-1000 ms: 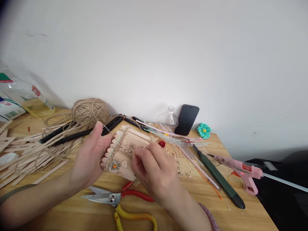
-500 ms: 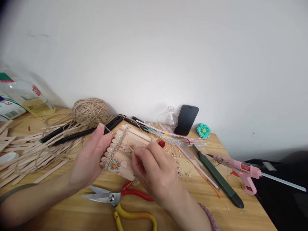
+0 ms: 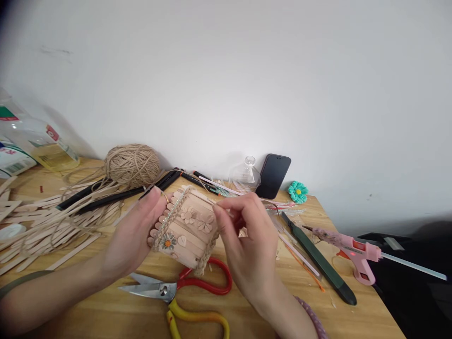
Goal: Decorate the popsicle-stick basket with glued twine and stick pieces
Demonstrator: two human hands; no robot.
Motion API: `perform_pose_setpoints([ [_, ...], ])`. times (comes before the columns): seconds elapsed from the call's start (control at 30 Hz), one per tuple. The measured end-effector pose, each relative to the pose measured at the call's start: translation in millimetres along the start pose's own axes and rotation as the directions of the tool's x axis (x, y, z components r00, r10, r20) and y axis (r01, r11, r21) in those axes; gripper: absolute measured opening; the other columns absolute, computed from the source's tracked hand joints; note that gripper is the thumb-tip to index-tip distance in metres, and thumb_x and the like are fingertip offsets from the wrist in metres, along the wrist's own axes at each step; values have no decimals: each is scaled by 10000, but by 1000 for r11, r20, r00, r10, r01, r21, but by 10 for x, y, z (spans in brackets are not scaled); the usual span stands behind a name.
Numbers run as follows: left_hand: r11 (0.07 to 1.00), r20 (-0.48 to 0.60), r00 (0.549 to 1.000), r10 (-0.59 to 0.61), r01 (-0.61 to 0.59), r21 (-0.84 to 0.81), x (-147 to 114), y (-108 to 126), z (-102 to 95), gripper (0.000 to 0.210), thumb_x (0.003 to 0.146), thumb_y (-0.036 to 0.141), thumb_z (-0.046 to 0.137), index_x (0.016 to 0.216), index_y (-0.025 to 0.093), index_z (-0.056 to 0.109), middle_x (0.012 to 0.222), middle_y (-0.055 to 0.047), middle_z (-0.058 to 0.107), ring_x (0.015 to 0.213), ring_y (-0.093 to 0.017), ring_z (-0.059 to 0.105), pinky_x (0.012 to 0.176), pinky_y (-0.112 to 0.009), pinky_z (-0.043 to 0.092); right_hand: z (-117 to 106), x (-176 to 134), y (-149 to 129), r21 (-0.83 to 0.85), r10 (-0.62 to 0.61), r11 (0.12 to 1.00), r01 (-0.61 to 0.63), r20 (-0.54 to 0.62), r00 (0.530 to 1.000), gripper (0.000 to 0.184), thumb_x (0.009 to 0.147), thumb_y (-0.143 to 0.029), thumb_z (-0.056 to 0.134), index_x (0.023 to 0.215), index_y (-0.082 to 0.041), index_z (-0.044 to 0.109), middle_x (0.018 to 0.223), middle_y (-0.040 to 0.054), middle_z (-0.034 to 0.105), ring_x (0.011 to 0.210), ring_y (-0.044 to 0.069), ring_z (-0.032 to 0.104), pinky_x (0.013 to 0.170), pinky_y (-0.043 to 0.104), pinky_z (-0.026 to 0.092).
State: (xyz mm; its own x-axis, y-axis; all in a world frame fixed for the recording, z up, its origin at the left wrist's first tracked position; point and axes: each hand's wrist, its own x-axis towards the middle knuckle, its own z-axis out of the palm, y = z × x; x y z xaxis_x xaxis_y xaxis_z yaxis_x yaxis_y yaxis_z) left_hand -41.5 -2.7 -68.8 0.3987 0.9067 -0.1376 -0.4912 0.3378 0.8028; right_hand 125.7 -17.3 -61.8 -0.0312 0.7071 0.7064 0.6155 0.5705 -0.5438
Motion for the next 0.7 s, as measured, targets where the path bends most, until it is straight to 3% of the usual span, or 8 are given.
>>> perform_pose_setpoints([
  [0.1,994,-19,999,46,-44,104,-3,12,23,389,763,454,634,1009,153,640,781,-56,728,805,-264,679,685,-327,515,-47,26,-27,28,-82,996,81,39,996,109,865,-109,557,820,-207,562,718,-9,546,637,122,506,539,237,436],
  [0.23,985,10,1000,26,-27,168,-5,25,63,453,705,359,718,1080,167,553,984,-84,713,901,-257,664,733,-331,512,-49,49,-76,1,-217,976,219,136,966,127,841,-70,577,835,-197,569,727,-1,577,655,129,549,575,244,460],
  [0.37,977,10,1000,27,-28,211,-10,14,59,549,643,196,751,1130,170,497,1046,-84,696,962,-258,648,793,-335,505,-41,47,-63,-69,-140,986,149,123,982,109,854,-94,561,819,-197,569,703,-4,618,584,118,547,538,234,460],
  [0.5,953,-54,996,77,-57,298,-17,-7,55,649,675,80,661,1254,184,387,1093,-79,678,982,-231,645,819,-310,496,-23,27,-53,-91,-103,989,118,155,983,96,859,-109,537,832,-193,572,655,-16,631,498,96,536,470,211,442],
  [0.63,937,-36,992,121,-102,334,-22,3,96,589,687,48,637,1210,201,414,1092,-57,679,953,-191,655,803,-255,498,-5,11,-73,-67,-139,986,151,164,977,115,844,-94,534,799,-193,569,663,-14,633,516,95,561,483,205,461],
  [0.7,944,-43,993,107,-88,318,-26,27,116,579,656,45,676,1164,213,455,1046,-40,697,912,-188,666,762,-243,509,-14,15,-53,-48,-103,993,110,135,985,105,842,-106,552,801,-198,580,689,-10,640,555,103,575,522,215,483],
])
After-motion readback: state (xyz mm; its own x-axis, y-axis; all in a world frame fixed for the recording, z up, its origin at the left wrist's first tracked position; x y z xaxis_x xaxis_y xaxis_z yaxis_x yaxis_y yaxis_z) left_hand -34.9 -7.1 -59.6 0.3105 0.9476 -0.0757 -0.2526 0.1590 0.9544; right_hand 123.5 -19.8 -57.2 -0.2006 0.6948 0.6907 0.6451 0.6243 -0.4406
